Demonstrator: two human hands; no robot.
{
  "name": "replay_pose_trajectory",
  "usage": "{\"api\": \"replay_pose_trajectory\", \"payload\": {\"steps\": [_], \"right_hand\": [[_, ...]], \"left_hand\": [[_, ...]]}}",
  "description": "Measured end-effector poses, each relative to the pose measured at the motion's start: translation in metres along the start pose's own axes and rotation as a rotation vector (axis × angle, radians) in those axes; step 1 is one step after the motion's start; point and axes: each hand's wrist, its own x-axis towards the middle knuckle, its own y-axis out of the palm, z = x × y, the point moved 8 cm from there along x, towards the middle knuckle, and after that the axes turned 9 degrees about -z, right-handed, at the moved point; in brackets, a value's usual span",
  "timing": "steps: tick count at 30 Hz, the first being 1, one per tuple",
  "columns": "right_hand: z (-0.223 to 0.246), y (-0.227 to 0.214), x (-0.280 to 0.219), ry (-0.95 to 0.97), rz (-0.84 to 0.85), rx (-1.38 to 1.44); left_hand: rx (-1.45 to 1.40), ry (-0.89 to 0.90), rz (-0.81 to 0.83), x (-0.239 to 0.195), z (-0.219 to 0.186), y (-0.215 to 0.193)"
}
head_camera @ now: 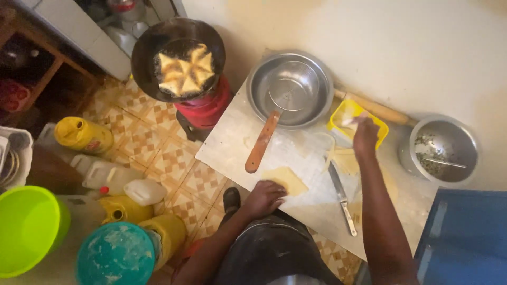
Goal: The person prepares samosas by rolling out dough on a floured surface, cutting it into triangular shapes, and folding them into cones. They then fill the cones with a green mixture using a spoon and seal the edges to form the pastry.
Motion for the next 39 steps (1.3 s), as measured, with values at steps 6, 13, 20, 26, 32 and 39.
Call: {"api": "replay_pose_trajectory", "payload": {"steps": [6, 13, 20, 26, 32, 39], "right_hand": [[0.032, 0.028, -0.168, -0.740, 0.062, -0.135], [0.051, 0.054, -0.229, -0.469, 0.295, -0.518], [0.034, 0.030, -0.269, -0.867, -0.006, -0.615], [0.051, 0.059, -0.239, -0.883, 0.067, -0.574], [0.032, 0.031, -0.256, -0.874, 0.178, -0.663], [0.070, 0.055, -0.224, -0.929, 0.255, -0.678]], "left_hand": [[0.023, 0.026, -0.037, 0.001, 0.003, 0.000], [0.060, -0.002, -0.036, -0.005, 0.010, 0.005], [0.078, 0.035, -0.107, -0.002, -0.003, -0.004], [0.101, 0.030, -0.111, -0.004, 0.000, -0.001], [0.115, 0.029, -0.127, -0.003, -0.003, -0.004], [0.118, 0.027, -0.135, -0.003, -0.003, -0.003]]}}
